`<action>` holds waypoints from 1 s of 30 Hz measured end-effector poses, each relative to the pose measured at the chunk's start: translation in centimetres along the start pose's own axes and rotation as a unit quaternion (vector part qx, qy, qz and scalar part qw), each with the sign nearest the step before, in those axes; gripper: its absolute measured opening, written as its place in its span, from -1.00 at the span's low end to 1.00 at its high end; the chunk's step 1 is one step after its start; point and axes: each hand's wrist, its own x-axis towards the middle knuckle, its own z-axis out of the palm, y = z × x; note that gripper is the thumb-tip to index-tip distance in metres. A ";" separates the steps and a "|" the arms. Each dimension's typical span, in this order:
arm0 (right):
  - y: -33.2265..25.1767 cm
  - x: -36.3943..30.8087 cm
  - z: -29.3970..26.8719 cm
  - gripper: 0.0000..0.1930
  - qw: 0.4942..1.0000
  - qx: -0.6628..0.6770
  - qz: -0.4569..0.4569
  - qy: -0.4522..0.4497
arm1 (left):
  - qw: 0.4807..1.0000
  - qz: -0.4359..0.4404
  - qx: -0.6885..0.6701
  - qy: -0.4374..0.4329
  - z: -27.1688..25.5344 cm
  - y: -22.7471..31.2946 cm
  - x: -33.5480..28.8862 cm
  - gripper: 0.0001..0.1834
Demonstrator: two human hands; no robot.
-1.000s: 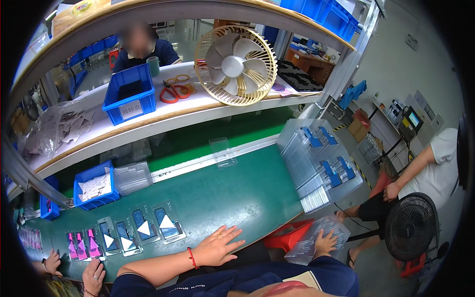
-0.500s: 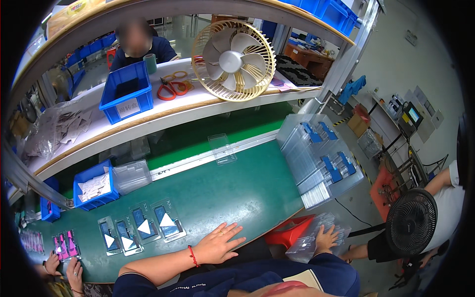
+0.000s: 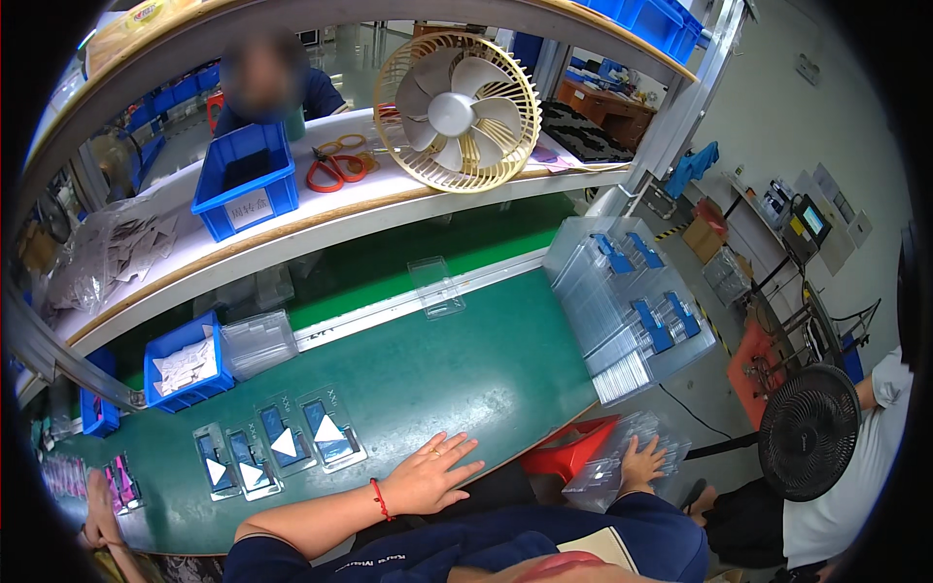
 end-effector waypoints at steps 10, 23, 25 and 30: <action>0.4 -0.4 -0.3 -0.22 1.000 0.014 0.015 0.000 | 1.000 0.000 -0.003 -0.003 -0.2 0.0 0.1 -0.44; 0.1 0.1 0.0 -0.19 0.999 0.049 -0.003 0.011 | 0.999 -0.021 0.008 -0.023 -1.0 0.6 0.7 -0.46; 0.3 0.1 -0.1 -0.19 0.999 0.043 0.002 0.010 | 1.000 -0.017 0.004 -0.024 -1.0 0.5 0.8 -0.47; 0.0 0.0 0.1 -0.19 0.999 0.035 0.005 0.000 | 1.000 -0.018 0.004 -0.021 -1.1 0.6 0.6 -0.46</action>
